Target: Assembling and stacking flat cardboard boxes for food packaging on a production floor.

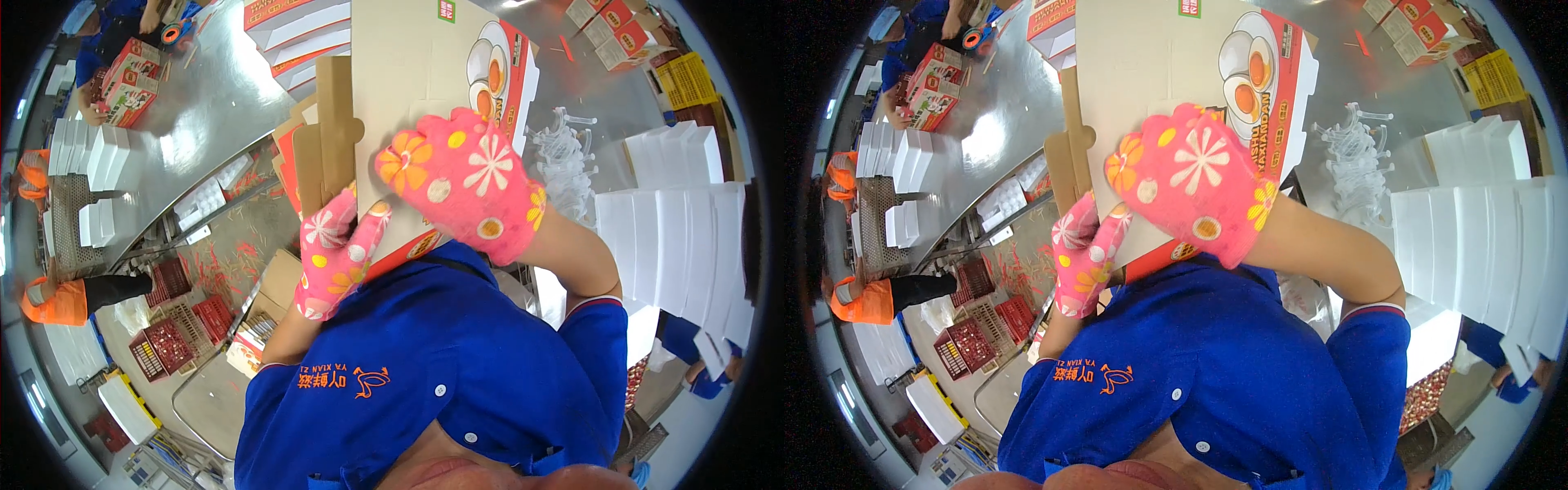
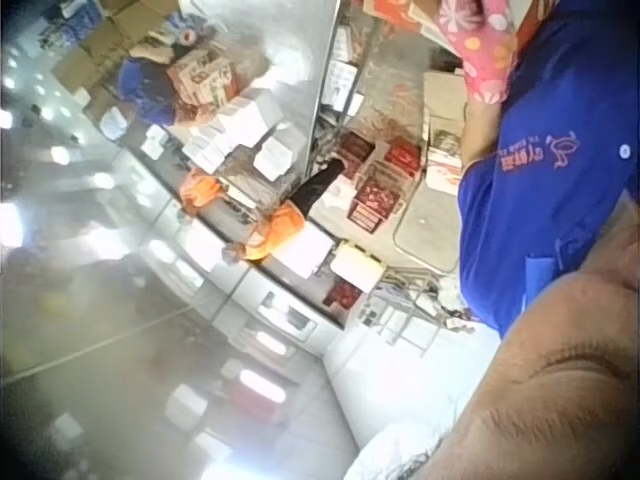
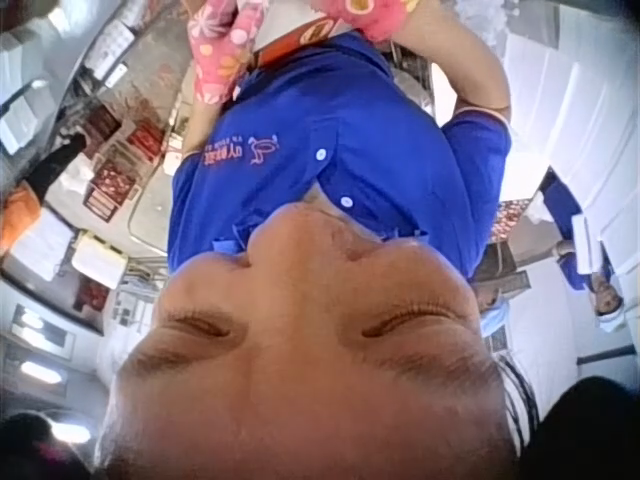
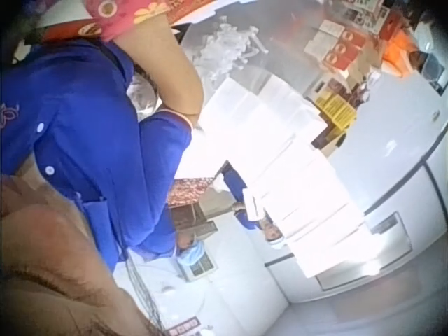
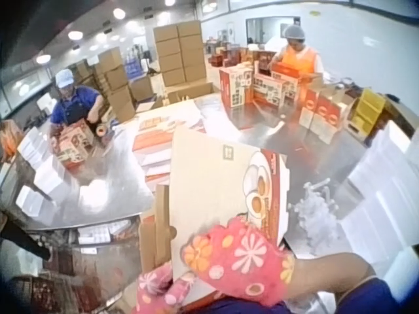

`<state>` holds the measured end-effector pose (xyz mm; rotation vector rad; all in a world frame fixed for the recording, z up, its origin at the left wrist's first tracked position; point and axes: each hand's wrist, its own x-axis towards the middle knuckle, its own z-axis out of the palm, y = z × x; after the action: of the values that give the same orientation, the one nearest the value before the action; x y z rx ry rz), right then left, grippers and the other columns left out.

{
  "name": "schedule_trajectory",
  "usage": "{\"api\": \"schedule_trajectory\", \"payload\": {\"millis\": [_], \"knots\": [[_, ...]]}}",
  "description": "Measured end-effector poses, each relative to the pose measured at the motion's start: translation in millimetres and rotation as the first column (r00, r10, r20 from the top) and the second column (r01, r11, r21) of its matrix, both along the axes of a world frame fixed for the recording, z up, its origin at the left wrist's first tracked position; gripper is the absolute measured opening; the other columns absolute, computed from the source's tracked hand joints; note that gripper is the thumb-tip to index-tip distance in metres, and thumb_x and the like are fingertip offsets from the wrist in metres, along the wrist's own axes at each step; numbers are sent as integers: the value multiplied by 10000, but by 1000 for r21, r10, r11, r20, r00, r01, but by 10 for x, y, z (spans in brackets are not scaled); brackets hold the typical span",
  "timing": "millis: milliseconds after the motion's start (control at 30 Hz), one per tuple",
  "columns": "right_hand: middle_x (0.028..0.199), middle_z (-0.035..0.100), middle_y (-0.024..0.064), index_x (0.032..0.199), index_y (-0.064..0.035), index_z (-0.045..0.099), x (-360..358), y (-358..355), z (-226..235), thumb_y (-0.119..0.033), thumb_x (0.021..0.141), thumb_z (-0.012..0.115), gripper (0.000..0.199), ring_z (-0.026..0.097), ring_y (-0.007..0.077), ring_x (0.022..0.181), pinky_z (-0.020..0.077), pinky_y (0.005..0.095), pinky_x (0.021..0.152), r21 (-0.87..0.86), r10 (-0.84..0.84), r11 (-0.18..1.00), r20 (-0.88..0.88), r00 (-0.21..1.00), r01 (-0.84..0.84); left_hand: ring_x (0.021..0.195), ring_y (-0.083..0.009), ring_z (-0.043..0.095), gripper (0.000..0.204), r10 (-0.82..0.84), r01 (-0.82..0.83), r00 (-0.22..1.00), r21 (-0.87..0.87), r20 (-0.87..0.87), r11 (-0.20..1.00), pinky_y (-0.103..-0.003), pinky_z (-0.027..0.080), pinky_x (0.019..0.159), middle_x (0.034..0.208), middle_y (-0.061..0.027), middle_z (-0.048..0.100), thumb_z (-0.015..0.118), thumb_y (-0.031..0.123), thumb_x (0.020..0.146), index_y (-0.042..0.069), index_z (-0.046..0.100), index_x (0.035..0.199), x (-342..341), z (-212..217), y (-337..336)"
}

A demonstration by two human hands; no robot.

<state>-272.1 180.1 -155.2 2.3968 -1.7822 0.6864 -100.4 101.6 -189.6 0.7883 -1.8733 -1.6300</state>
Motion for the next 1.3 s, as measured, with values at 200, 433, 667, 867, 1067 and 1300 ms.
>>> {"api": "schedule_trajectory", "payload": {"millis": [200,433,667,867,1067,1300], "knots": [[869,526,2,894,-145,549,256,-50,-135,-229,702,552,210,518,196,824,411,358,644,102,-108,987,-147,983,124,619,-59,402,149,-45,76,981,-163,188,984,-226,367,528,689,20,520,635,61,806,-26,594,920,207,-70,-165],[821,506,32,869,-140,528,414,37,-72,-208,668,563,215,513,212,816,399,356,680,31,-40,999,-80,996,43,831,-166,595,234,137,-149,956,-27,-261,988,-245,464,736,983,-71,600,642,58,783,-28,564,986,15,474,-446],[906,564,28,964,-155,558,182,323,355,-193,692,621,282,543,231,889,416,371,753,85,-102,990,-136,985,114,843,-127,575,212,308,-289,941,141,-143,947,-233,448,770,919,-62,611,603,79,827,-7,569,1019,-63,251,-603],[770,620,23,860,-127,607,98,167,263,-101,696,682,181,593,227,716,463,355,601,-124,-17,991,280,960,54,704,-109,577,86,122,-108,819,57,-560,992,-236,468,642,781,-31,615,616,57,822,21,589,896,-138,7,-270],[760,597,60,883,-38,554,201,-87,-48,-44,793,610,106,524,208,694,435,310,614,-241,211,970,741,637,-41,671,-121,529,125,221,-187,848,118,-482,975,-266,449,637,777,-27,558,594,132,861,25,548,906,-217,-139,7],[725,525,23,857,12,574,349,48,-194,-119,916,504,159,479,87,691,386,251,609,233,-256,935,965,-56,-266,725,-154,550,157,-59,-156,932,-544,-357,825,-290,439,637,830,-57,571,467,64,914,34,542,1048,-112,-283,-106]]}}
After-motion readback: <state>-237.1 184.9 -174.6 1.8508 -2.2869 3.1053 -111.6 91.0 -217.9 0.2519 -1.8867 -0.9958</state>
